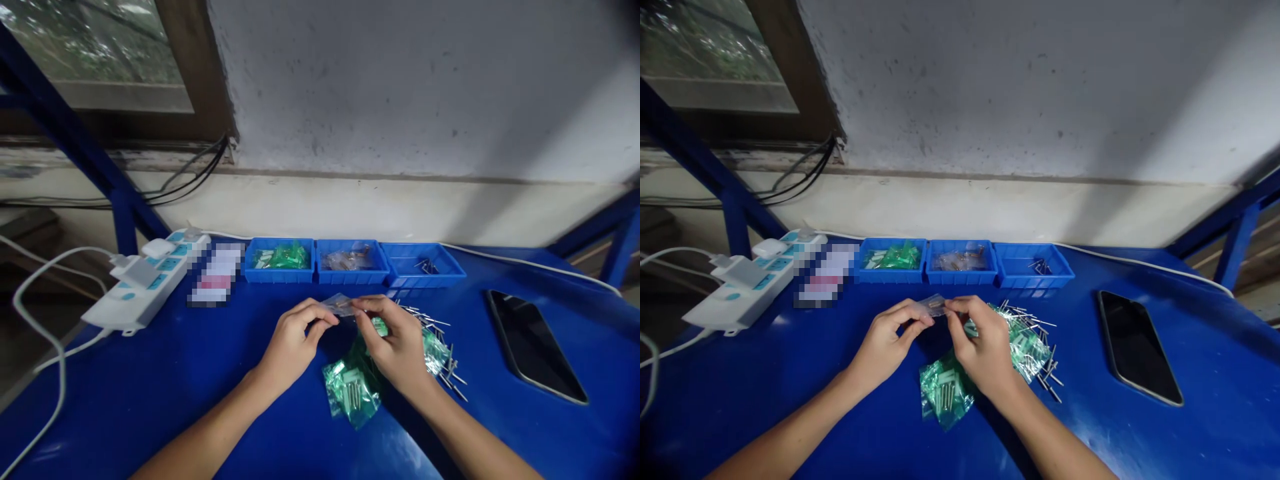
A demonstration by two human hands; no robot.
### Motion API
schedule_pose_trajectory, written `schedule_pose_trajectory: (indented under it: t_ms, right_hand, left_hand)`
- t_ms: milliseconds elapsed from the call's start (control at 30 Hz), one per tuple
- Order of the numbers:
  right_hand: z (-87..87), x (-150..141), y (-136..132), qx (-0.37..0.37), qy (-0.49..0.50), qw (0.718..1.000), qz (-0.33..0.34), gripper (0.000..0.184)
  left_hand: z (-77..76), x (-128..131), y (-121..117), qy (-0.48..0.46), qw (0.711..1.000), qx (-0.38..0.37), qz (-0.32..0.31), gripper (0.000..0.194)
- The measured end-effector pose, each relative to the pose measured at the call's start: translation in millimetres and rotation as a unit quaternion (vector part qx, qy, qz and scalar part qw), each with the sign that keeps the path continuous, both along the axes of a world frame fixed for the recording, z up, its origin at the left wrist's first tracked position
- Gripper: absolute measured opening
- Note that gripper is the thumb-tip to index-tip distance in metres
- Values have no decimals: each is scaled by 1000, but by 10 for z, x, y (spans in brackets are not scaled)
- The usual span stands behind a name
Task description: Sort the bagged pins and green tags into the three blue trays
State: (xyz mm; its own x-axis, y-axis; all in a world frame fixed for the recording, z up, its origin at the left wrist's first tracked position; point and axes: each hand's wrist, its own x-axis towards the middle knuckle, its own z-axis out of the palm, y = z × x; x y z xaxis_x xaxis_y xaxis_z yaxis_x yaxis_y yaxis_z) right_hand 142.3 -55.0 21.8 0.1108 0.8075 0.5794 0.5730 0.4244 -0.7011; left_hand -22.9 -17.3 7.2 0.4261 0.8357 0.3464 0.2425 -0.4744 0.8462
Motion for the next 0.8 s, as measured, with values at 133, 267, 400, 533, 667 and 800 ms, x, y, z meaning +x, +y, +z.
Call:
schedule_pose_trajectory:
  t_ms: [133,267,400,533,667,800]
  right_hand:
    - [-19,0,17,4,-7,1000,-2,9]
    - [-57,35,28,45,-49,998,10,14]
    - [-79,58,19,92,-102,990,43,24]
    - [-2,22,-2,21,-86,994,63,22]
    - [103,-22,1,-160,66,982,80,24]
    - [46,-52,46,-266,232,929,113,31]
  left_hand:
    - [23,-6,-1,-30,999,-23,29,20]
    - [105,-31,13,-89,980,-174,-19,6]
    - [181,-46,13,-168,948,-264,-55,21]
    - [171,-52,10,-103,985,-130,57,12]
    - [135,-68,-9,-25,991,106,81,13]
    - [76,-71,-26,22,982,181,49,21]
